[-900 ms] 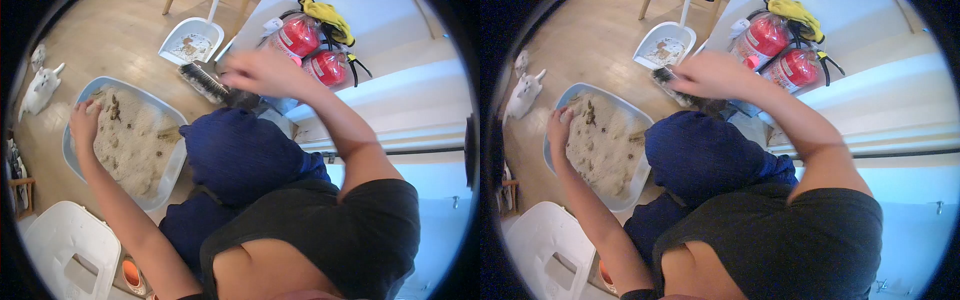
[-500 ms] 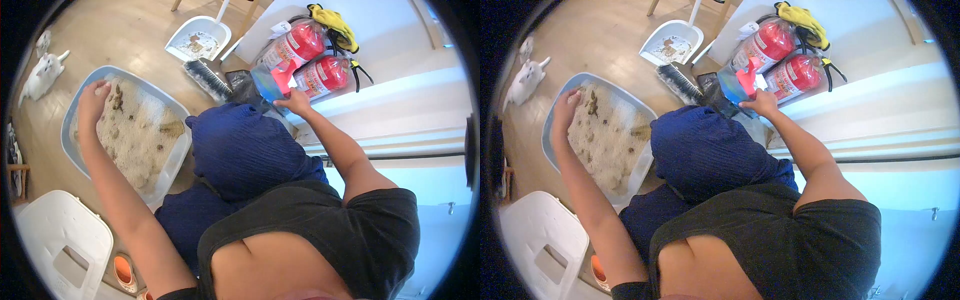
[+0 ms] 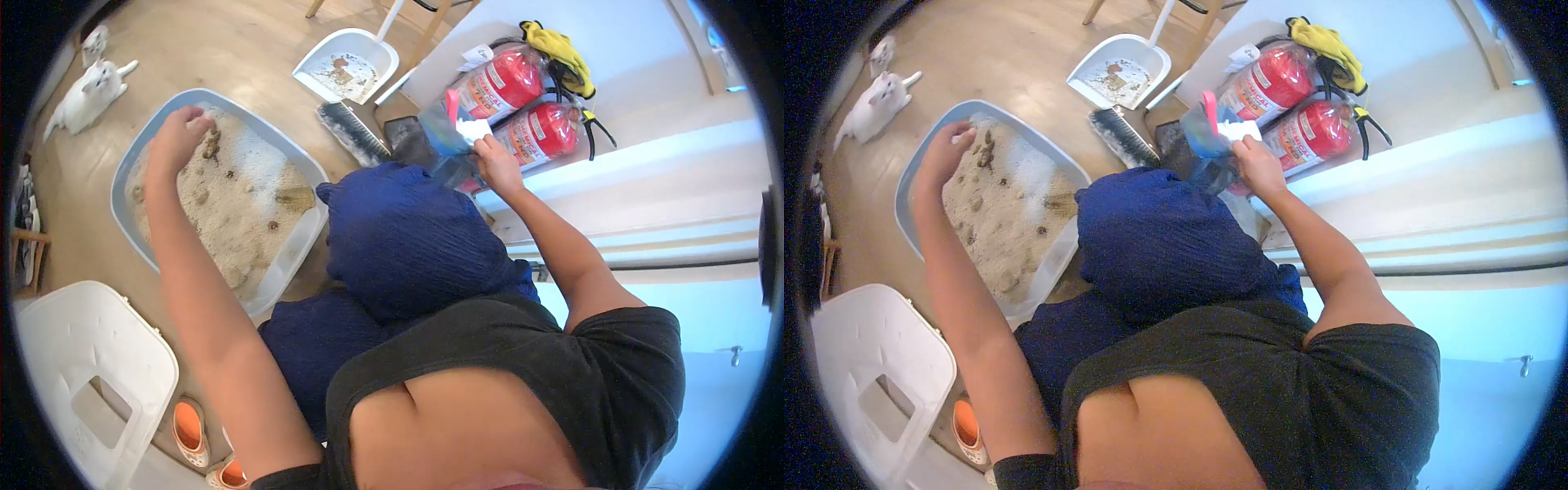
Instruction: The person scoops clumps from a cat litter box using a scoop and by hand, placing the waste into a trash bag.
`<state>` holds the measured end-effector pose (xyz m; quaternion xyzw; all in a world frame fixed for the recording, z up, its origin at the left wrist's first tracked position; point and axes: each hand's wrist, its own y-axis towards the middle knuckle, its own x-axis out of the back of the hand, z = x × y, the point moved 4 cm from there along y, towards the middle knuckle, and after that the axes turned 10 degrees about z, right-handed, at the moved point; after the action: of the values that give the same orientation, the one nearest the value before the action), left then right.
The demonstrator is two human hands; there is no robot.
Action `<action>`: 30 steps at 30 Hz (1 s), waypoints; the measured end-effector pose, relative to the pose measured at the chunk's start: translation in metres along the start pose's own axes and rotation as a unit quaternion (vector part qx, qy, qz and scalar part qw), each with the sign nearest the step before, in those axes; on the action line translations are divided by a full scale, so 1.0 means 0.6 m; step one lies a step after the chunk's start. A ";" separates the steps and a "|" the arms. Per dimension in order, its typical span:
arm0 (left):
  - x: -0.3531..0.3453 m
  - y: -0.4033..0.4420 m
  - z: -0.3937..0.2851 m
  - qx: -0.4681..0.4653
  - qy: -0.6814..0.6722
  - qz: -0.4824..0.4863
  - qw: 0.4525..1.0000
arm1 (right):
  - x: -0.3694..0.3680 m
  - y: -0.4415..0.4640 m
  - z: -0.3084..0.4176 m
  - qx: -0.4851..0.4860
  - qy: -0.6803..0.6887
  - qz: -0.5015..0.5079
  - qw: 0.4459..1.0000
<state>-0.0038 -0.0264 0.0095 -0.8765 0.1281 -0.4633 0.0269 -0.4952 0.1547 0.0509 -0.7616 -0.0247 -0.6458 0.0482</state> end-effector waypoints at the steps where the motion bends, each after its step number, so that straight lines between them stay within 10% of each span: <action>1: -0.002 -0.004 -0.006 -0.014 -0.014 -0.005 1.000 | 0.006 0.007 -0.001 -0.003 -0.016 -0.011 1.000; 11: 0.032 -0.034 0.034 -0.038 -0.040 -0.032 0.998 | 0.150 0.108 -0.011 0.122 -0.005 -0.132 0.984; 30: 0.240 -0.387 0.192 0.171 -0.120 -0.318 0.925 | 0.565 0.215 0.449 0.391 0.064 -0.415 0.819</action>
<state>0.2147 0.1539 0.0984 -0.9023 -0.2424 -0.3540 0.0427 -0.1622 0.0463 0.3367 -0.5533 -0.5852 -0.5885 0.0710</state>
